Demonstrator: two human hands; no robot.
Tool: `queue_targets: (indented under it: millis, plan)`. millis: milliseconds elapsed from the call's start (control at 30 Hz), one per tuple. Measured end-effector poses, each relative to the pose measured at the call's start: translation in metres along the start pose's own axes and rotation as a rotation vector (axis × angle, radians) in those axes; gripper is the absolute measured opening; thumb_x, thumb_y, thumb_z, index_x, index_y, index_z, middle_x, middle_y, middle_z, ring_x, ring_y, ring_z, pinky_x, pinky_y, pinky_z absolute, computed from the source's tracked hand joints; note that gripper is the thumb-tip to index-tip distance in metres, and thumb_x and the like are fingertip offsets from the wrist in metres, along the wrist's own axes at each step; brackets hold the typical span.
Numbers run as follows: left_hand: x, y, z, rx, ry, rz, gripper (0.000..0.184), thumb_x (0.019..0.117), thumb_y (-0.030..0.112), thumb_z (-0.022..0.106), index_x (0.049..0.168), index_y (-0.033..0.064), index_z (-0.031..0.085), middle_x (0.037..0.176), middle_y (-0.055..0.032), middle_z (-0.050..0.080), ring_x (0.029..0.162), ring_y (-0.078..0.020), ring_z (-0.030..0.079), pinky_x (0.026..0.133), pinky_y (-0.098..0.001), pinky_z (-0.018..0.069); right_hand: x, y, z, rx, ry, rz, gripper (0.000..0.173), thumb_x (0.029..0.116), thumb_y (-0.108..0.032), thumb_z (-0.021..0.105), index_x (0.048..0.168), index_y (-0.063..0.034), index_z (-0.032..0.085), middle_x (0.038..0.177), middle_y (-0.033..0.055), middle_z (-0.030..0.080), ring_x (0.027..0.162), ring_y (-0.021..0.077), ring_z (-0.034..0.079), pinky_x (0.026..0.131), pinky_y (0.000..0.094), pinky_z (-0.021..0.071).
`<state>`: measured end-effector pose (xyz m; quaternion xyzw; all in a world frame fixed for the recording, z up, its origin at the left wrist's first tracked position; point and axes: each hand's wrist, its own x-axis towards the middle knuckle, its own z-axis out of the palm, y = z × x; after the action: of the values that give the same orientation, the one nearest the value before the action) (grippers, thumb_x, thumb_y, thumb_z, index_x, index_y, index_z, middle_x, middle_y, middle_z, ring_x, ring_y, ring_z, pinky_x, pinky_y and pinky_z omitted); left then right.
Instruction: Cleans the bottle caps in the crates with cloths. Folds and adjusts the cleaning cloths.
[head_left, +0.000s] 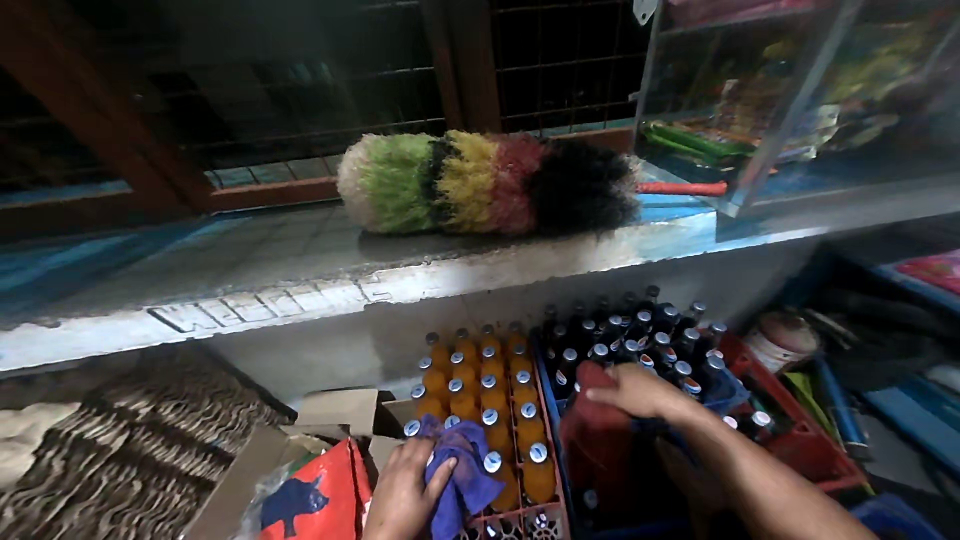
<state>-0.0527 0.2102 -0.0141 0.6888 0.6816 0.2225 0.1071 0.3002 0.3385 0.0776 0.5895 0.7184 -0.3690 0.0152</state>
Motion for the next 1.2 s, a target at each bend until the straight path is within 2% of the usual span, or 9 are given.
queue_targets:
  millis: [67, 133, 233, 433, 600, 767, 967, 1133, 1200]
  plan:
    - [0.001, 0.001, 0.000, -0.005, -0.008, -0.005, 0.049, 0.0944, 0.036, 0.065, 0.118, -0.0063, 0.070, 0.120, -0.0290, 0.067, 0.119, -0.0525, 0.059, 0.102, -0.0657, 0.0443, 0.003, -0.002, -0.005, 0.058, 0.180, 0.044, 0.059, 0.1000, -0.045, 0.064, 0.132, 0.0045, 0.061, 0.131, 0.0284, 0.062, 0.126, 0.0420, 0.058, 0.108, 0.0600, 0.0418]
    - [0.000, 0.003, -0.001, 0.001, -0.021, -0.009, 0.048, 0.0947, 0.034, 0.065, 0.119, -0.0073, 0.069, 0.121, -0.0299, 0.066, 0.120, -0.0529, 0.058, 0.103, -0.0656, 0.0436, 0.018, 0.006, 0.010, 0.098, 0.322, 0.075, 0.065, 0.0979, -0.041, 0.068, 0.145, 0.0013, 0.050, 0.144, 0.0283, 0.052, 0.135, 0.0430, 0.050, 0.111, 0.0576, 0.0410]
    - [0.000, 0.005, -0.003, 0.014, -0.038, -0.022, 0.047, 0.0954, 0.033, 0.066, 0.120, -0.0068, 0.069, 0.123, -0.0292, 0.066, 0.122, -0.0516, 0.058, 0.105, -0.0640, 0.0435, 0.039, 0.016, 0.036, 0.061, 0.419, 0.096, 0.072, 0.0959, -0.038, 0.071, 0.153, -0.0055, 0.043, 0.151, 0.0264, 0.046, 0.141, 0.0451, 0.042, 0.111, 0.0581, 0.0407]
    - [-0.001, 0.000, 0.000, 0.033, -0.015, 0.003, 0.047, 0.0949, 0.036, 0.064, 0.116, -0.0059, 0.070, 0.118, -0.0279, 0.068, 0.118, -0.0506, 0.060, 0.102, -0.0647, 0.0454, 0.043, 0.011, 0.040, -0.097, 0.325, 0.066, 0.050, 0.1037, -0.041, 0.057, 0.144, -0.0115, 0.059, 0.145, 0.0178, 0.056, 0.142, 0.0407, 0.041, 0.113, 0.0611, 0.0322]
    - [-0.001, 0.000, -0.001, 0.035, -0.001, 0.017, 0.048, 0.0953, 0.036, 0.064, 0.115, -0.0070, 0.070, 0.117, -0.0285, 0.068, 0.117, -0.0508, 0.061, 0.103, -0.0645, 0.0451, 0.036, 0.004, 0.046, -0.144, 0.249, 0.015, 0.062, 0.0991, -0.053, 0.060, 0.146, -0.0124, 0.057, 0.146, 0.0193, 0.054, 0.142, 0.0414, 0.040, 0.113, 0.0646, 0.0284]
    - [0.000, 0.000, -0.001, 0.033, -0.002, 0.016, 0.047, 0.0949, 0.036, 0.065, 0.115, -0.0069, 0.071, 0.117, -0.0278, 0.069, 0.117, -0.0503, 0.061, 0.103, -0.0640, 0.0446, 0.031, -0.012, 0.048, -0.122, 0.225, 0.048, 0.046, 0.1035, -0.034, 0.060, 0.139, -0.0049, 0.060, 0.145, 0.0227, 0.054, 0.141, 0.0409, 0.043, 0.115, 0.0623, 0.0290]
    - [0.000, 0.002, -0.003, 0.019, -0.034, -0.014, 0.046, 0.0962, 0.035, 0.064, 0.118, -0.0052, 0.070, 0.121, -0.0278, 0.067, 0.120, -0.0500, 0.059, 0.105, -0.0636, 0.0432, 0.031, -0.013, 0.051, -0.124, 0.275, 0.046, 0.038, 0.1062, -0.027, 0.054, 0.137, -0.0057, 0.062, 0.141, 0.0215, 0.058, 0.139, 0.0396, 0.046, 0.113, 0.0603, 0.0325]
    - [0.000, 0.002, -0.004, 0.024, -0.031, -0.011, 0.047, 0.0966, 0.036, 0.064, 0.118, -0.0055, 0.070, 0.121, -0.0271, 0.068, 0.119, -0.0501, 0.060, 0.104, -0.0634, 0.0443, 0.024, -0.011, 0.038, 0.096, 0.304, 0.030, 0.035, 0.1070, -0.024, 0.052, 0.129, 0.0009, 0.064, 0.140, 0.0250, 0.055, 0.138, 0.0417, 0.045, 0.113, 0.0590, 0.0347]
    - [0.000, 0.003, -0.005, 0.021, -0.046, -0.024, 0.048, 0.0969, 0.036, 0.064, 0.120, -0.0055, 0.069, 0.122, -0.0277, 0.067, 0.120, -0.0505, 0.059, 0.104, -0.0637, 0.0437, 0.015, -0.011, 0.028, 0.212, 0.337, -0.038, 0.033, 0.1071, -0.020, 0.053, 0.126, 0.0050, 0.063, 0.139, 0.0257, 0.055, 0.134, 0.0384, 0.050, 0.113, 0.0520, 0.0394]
